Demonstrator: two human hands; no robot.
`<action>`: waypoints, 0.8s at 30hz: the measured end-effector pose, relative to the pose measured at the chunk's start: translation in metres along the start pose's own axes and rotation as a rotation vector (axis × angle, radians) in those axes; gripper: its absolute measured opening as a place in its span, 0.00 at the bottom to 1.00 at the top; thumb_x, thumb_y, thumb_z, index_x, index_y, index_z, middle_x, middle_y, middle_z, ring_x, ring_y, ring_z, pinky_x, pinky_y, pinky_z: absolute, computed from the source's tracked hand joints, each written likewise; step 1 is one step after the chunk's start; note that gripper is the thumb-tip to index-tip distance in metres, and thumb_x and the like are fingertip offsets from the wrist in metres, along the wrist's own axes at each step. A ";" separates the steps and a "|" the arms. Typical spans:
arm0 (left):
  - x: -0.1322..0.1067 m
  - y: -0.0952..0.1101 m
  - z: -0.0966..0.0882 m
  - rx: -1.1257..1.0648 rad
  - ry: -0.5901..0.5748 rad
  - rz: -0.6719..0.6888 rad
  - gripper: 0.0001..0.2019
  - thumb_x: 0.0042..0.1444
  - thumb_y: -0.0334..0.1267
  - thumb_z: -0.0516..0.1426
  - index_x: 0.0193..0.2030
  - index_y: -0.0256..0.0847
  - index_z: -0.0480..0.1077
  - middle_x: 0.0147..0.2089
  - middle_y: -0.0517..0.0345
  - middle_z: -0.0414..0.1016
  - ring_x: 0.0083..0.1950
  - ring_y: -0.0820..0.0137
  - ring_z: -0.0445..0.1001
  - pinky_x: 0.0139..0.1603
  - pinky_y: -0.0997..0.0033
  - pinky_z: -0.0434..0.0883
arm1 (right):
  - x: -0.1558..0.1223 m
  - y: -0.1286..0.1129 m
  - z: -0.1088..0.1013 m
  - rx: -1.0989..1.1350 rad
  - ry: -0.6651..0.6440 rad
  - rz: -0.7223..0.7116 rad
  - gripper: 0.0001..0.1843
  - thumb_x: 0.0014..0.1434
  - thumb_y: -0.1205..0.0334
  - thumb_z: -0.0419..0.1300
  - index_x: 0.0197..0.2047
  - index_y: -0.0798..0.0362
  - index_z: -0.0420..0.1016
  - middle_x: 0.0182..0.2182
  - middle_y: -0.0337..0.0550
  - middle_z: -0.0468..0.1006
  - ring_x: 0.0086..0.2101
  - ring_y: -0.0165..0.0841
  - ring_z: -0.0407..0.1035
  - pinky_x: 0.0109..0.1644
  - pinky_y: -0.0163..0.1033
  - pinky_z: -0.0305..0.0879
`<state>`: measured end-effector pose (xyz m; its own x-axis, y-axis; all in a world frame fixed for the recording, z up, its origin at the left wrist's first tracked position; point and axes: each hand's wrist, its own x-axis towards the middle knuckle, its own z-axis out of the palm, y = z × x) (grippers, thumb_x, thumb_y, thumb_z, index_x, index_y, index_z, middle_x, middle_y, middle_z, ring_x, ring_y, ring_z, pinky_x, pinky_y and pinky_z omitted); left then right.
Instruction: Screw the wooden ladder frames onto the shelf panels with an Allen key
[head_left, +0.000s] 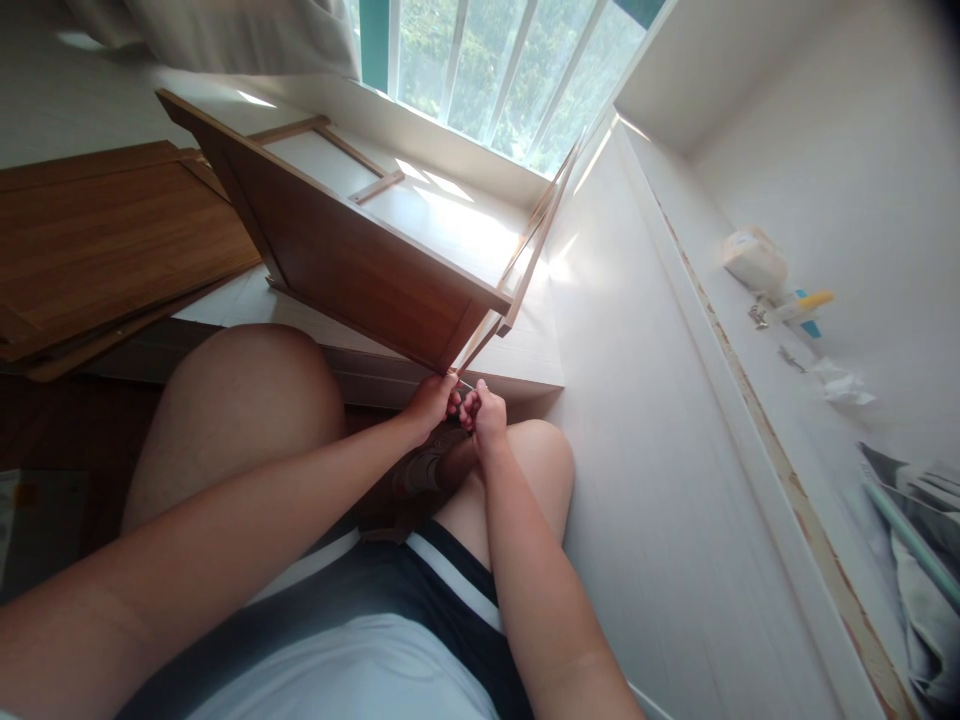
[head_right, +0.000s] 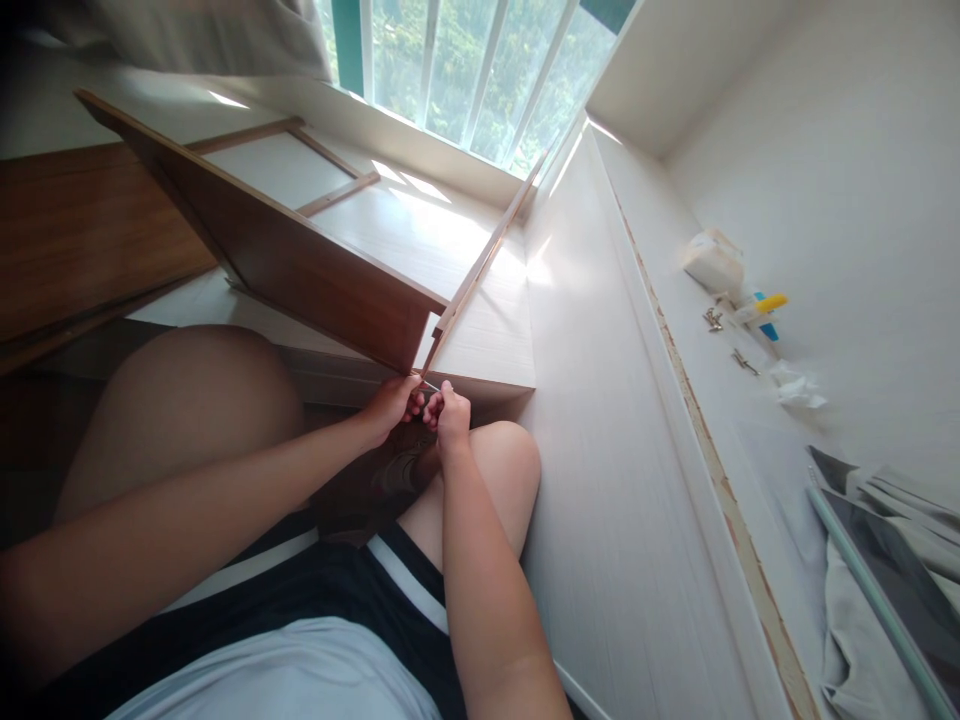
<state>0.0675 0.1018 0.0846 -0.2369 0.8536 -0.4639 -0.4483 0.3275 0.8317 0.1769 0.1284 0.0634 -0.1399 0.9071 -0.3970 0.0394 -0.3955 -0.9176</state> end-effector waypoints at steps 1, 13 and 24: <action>0.000 0.000 0.000 0.008 -0.001 -0.001 0.12 0.58 0.42 0.56 0.28 0.38 0.73 0.21 0.56 0.69 0.18 0.74 0.64 0.17 0.75 0.54 | 0.000 0.000 0.000 0.012 0.000 0.001 0.27 0.61 0.41 0.49 0.19 0.52 0.62 0.10 0.39 0.66 0.10 0.26 0.52 0.13 0.33 0.44; -0.001 0.004 -0.001 0.123 -0.047 -0.038 0.12 0.60 0.43 0.52 0.33 0.37 0.71 0.24 0.61 0.68 0.21 0.76 0.65 0.19 0.77 0.56 | -0.003 -0.003 -0.003 -0.012 0.029 -0.139 0.27 0.61 0.43 0.53 0.18 0.52 0.62 0.10 0.37 0.67 0.10 0.24 0.52 0.14 0.32 0.43; -0.002 0.006 0.000 0.162 -0.055 -0.048 0.13 0.61 0.43 0.50 0.36 0.36 0.69 0.25 0.62 0.66 0.22 0.77 0.64 0.20 0.77 0.56 | -0.003 0.000 -0.002 -0.075 0.057 -0.228 0.26 0.62 0.42 0.51 0.21 0.52 0.63 0.14 0.35 0.68 0.13 0.24 0.54 0.16 0.32 0.48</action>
<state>0.0649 0.1016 0.0904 -0.1697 0.8549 -0.4903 -0.3125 0.4251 0.8495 0.1796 0.1258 0.0648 -0.0972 0.9793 -0.1776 0.0864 -0.1695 -0.9817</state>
